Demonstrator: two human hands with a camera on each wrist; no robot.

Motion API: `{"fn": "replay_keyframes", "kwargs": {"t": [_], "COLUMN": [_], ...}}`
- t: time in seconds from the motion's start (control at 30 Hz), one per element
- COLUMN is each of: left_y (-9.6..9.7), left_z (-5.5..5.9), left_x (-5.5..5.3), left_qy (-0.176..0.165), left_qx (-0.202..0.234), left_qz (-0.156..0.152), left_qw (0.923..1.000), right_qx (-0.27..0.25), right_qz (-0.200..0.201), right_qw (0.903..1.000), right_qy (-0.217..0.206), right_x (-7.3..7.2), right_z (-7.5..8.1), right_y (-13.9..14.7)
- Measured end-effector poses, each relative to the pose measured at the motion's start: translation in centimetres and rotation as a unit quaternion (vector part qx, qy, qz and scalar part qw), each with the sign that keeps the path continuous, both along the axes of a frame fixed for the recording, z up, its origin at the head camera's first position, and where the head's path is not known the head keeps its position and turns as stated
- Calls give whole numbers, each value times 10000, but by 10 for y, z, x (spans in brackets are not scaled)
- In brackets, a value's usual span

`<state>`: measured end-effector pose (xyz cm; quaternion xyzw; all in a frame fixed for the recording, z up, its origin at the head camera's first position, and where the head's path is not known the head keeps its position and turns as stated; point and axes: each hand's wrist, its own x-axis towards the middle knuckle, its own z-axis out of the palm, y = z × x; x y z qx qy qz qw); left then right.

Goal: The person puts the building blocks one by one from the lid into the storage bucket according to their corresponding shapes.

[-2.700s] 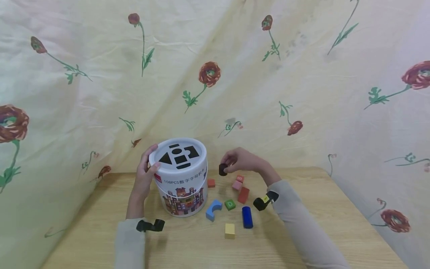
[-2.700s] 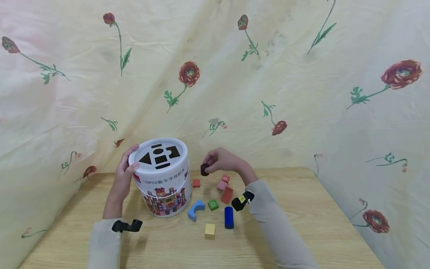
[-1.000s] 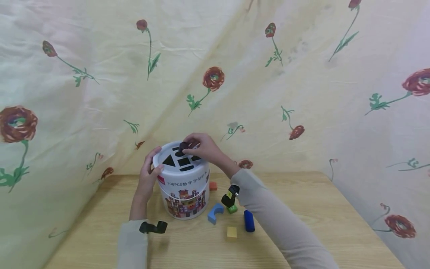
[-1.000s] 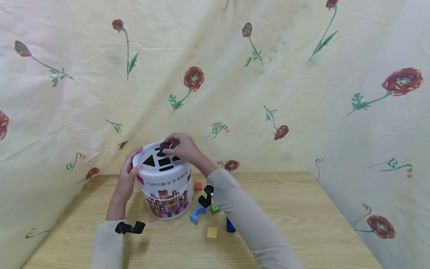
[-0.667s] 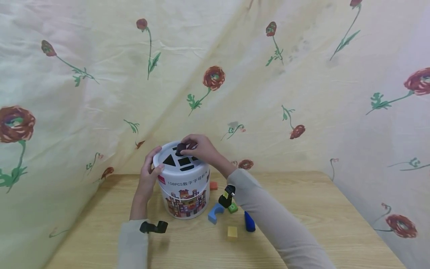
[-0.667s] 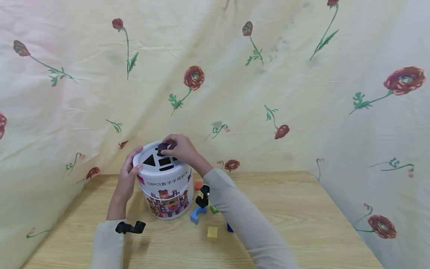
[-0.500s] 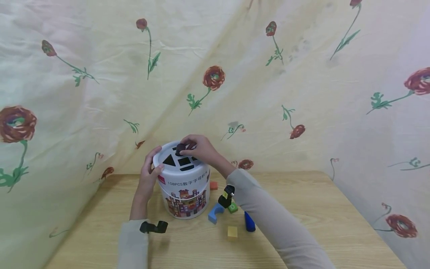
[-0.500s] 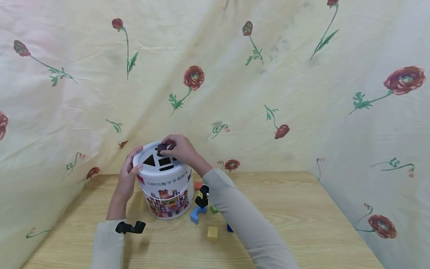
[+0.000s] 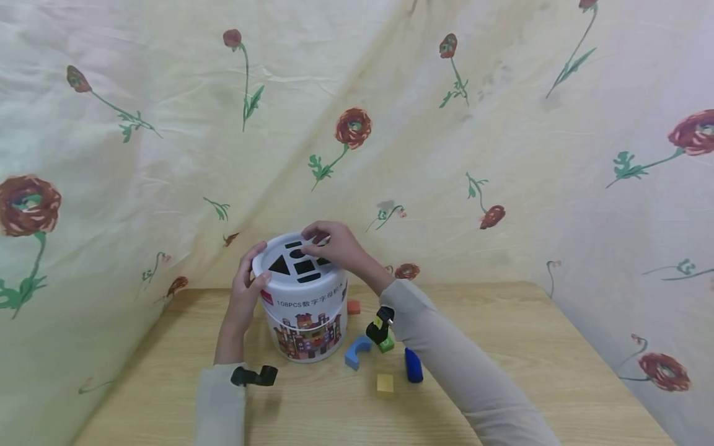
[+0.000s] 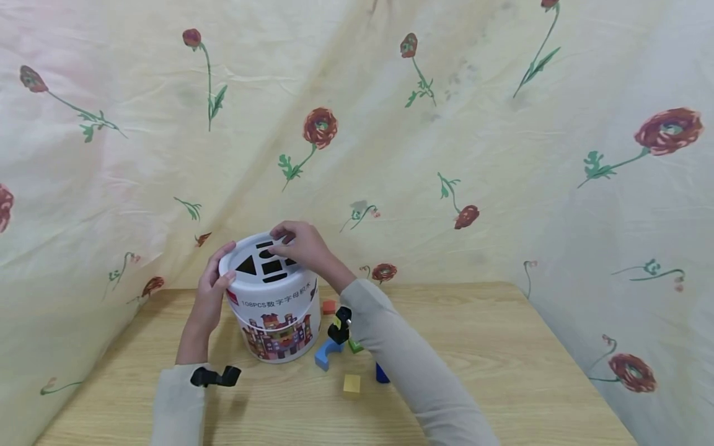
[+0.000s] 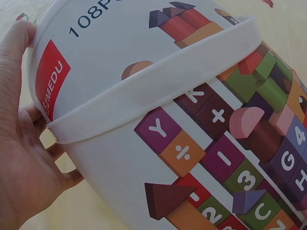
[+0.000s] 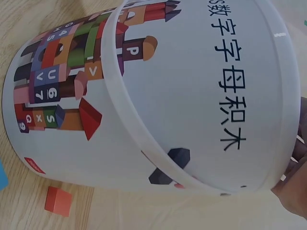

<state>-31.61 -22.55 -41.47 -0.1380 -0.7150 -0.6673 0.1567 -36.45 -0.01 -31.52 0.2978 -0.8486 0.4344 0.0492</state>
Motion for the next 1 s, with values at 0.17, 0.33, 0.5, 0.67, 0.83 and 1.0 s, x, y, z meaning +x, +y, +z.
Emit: {"fn": "replay_keyframes", "kwargs": {"t": [0.17, 0.33, 0.5, 0.67, 0.83, 1.0], "left_y": [1, 1, 0, 0, 1, 1], "left_z": [0, 1, 1, 0, -1, 0], "left_x": [-1, 0, -1, -2, -1, 0], "left_qy": [4, 7, 10, 61, 96, 41], "left_qx": [-22, -17, -3, 3, 10, -35], "left_qz": [22, 56, 48, 45, 12, 52], "left_qw": [10000, 10000, 10000, 10000, 10000, 10000], "right_qx": [-33, -19, 152, 327, 635, 1052], "right_qz": [-149, -207, -151, -174, -183, -153], "right_qw": [9999, 9998, 9995, 9987, 9965, 9931], "right_qy": [-76, -42, 211, 347, 509, 487], "right_x": [1, 1, 0, 3, 9, 15], "right_z": [1, 2, 1, -4, -9, -19], "right_y": [10, 24, 43, 61, 82, 104]}}
